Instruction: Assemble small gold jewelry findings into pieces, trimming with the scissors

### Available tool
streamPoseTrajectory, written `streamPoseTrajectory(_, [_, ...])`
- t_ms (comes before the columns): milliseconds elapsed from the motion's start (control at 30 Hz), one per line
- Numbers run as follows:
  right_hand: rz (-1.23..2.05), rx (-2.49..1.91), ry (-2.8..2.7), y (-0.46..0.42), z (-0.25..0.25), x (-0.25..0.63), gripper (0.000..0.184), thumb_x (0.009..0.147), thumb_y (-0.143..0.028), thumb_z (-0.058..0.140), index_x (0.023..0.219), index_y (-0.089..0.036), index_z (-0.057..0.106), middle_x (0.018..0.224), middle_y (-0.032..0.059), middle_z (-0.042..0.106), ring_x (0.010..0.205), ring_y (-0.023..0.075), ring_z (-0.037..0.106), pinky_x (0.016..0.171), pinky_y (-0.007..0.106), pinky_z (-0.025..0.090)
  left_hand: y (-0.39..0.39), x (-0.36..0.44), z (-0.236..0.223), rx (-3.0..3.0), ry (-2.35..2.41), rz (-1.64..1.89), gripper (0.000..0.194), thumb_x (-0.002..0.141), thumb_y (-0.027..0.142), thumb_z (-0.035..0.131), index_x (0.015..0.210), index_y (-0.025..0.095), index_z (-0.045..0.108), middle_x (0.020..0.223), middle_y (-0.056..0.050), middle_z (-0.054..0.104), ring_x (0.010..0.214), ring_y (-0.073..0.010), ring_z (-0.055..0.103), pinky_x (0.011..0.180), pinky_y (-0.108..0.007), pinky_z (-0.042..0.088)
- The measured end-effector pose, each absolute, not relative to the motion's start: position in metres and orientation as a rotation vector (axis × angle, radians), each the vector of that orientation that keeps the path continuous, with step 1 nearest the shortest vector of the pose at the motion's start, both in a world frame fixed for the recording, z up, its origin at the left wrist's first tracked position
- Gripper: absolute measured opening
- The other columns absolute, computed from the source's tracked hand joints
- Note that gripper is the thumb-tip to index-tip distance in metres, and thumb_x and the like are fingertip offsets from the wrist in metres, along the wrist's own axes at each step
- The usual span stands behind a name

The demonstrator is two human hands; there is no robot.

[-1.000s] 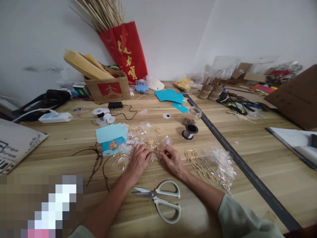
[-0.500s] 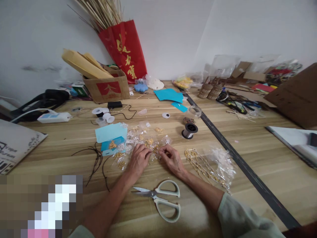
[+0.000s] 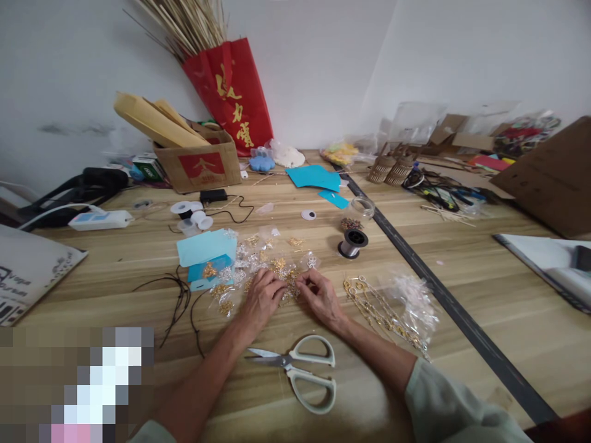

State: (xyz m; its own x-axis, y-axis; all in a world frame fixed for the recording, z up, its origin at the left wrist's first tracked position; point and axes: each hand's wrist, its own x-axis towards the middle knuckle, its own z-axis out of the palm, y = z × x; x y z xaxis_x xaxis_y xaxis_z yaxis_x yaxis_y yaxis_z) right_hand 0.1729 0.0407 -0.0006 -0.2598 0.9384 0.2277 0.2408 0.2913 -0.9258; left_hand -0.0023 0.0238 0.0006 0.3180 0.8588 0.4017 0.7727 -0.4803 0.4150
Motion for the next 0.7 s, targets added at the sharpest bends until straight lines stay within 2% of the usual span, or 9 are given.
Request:
streamPoseTrajectory(233, [1.010,-1.074,-1.693,0.0404,-0.0017,0.1730,0.015,0.084,-0.031,0.054,0.078,-0.017,0.058,0.070,0.0003,0.057,0.060,0.0121,0.051,0.054,0.023,0.040,0.0238,-0.0021,0.0012,2.414,1.522,0.859,0.013,0.087,0.015,0.054,0.080,0.018,0.065,0.081,-0.005,0.058,0.087,-0.0215,0.047,0.077,-0.036,0.044])
streamPoseTrajectory(700, [1.053,-1.065,-1.677,0.0416,-0.0050,0.1731,0.017,0.084,-0.033,0.055,0.078,-0.018,0.059,0.072,0.0007,0.057,0.062,0.0128,0.053,0.055,0.023,0.043,0.0263,-0.0032,0.0001,2.244,1.591,1.087,0.010,0.079,0.009,0.061,0.075,0.018,0.061,0.076,-0.003,0.063,0.082,-0.0197,0.054,0.073,-0.032,0.046])
